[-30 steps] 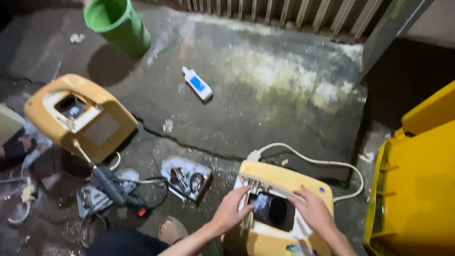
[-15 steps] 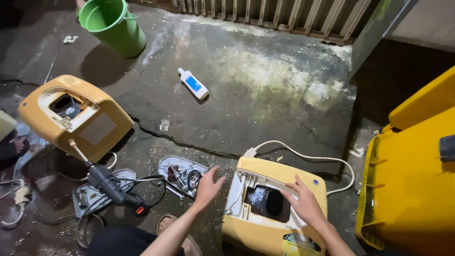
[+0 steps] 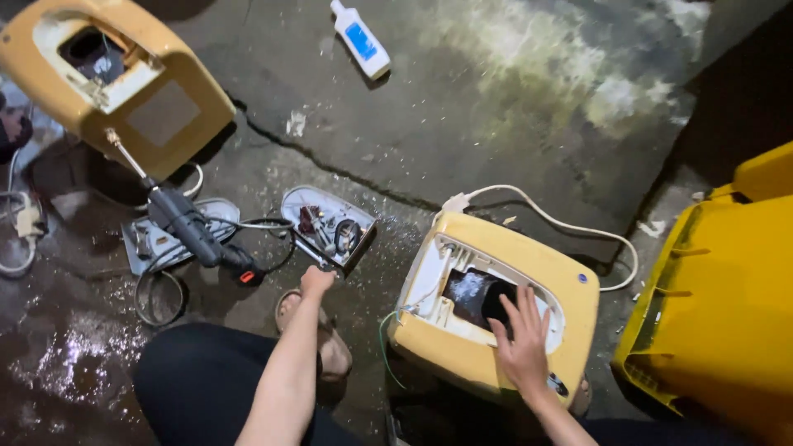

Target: The person uses a heat gun to apply heat to the interior of a yellow appliance, then flips the device to inspect the back and handle the power cord. They also pick up a wrench from the floor and continue working on the appliance's internal components.

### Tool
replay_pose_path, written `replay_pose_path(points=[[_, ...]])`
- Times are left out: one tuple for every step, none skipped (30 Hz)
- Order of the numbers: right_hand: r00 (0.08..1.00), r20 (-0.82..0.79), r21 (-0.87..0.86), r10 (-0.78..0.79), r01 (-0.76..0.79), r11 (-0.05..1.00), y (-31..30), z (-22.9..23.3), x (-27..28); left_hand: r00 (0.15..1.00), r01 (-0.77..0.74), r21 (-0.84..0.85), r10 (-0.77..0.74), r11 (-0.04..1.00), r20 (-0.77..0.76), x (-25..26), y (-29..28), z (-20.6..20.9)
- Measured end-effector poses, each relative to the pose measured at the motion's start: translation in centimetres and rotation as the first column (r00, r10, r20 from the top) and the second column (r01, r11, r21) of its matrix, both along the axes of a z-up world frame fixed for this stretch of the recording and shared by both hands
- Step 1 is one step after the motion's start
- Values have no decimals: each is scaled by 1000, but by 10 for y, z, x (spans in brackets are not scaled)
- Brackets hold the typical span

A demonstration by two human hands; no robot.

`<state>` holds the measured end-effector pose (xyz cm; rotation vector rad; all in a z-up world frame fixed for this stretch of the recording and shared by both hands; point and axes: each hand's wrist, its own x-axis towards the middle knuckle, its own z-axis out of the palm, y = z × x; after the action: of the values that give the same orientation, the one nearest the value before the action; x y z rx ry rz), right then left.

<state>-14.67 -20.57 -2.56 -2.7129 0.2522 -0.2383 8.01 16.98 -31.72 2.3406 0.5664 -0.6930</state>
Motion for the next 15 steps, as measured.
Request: replay_pose_path(points=[[999,36,15,-6,5,1000,-2,-3,1,1000,-17,-12,16,1000,-18,4,2,-18],[998,66,37,-10,8,999,1,-6,-1,998,-36,-17,35,999,-42,2,11,-36],[999,48,47,-2,0,999,2,-4,-2,997,-45,-7,44,999,-60,-1,11,-40],[1000,19,45,-14,13,999,3,-2,1,994,-91,-47,88,995,-65,7,10,-42],[1000,-10,43,-25,25,999,3,0,5,989,-138,-86,132,987,-71,15,7,-45],[999,-18,47,-29,30,998,2,-2,5,989,-134,-82,128,988,-78,19,7,-53],[999,-28,25,-32,32,999,1,-3,5,980,-198,-84,195,977,-38,23,7,-61],[999,-40,5,-36,36,999,0,-5,5,966,-258,-87,259,962,0,28,7,-69],[998,-50,9,-43,44,999,1,-5,4,968,-252,-80,252,965,-8,30,8,-73],[997,-51,1,-51,51,999,1,-6,4,959,-280,-84,282,956,16,33,7,-79],[997,-52,-7,-60,59,998,1,-6,3,949,-307,-88,312,947,40,36,6,-84],[996,-57,-13,-69,68,998,1,-6,5,952,-299,-92,304,950,33,40,5,-88],[996,-58,-19,-66,65,998,2,-6,6,940,-318,-100,327,943,100,44,4,-91],[996,-62,-25,-65,63,998,3,-5,4,923,-334,-108,348,936,163,44,3,-94],[995,-69,-31,-76,74,997,2,-5,3,928,-325,-111,339,939,154,47,-4,-85]])
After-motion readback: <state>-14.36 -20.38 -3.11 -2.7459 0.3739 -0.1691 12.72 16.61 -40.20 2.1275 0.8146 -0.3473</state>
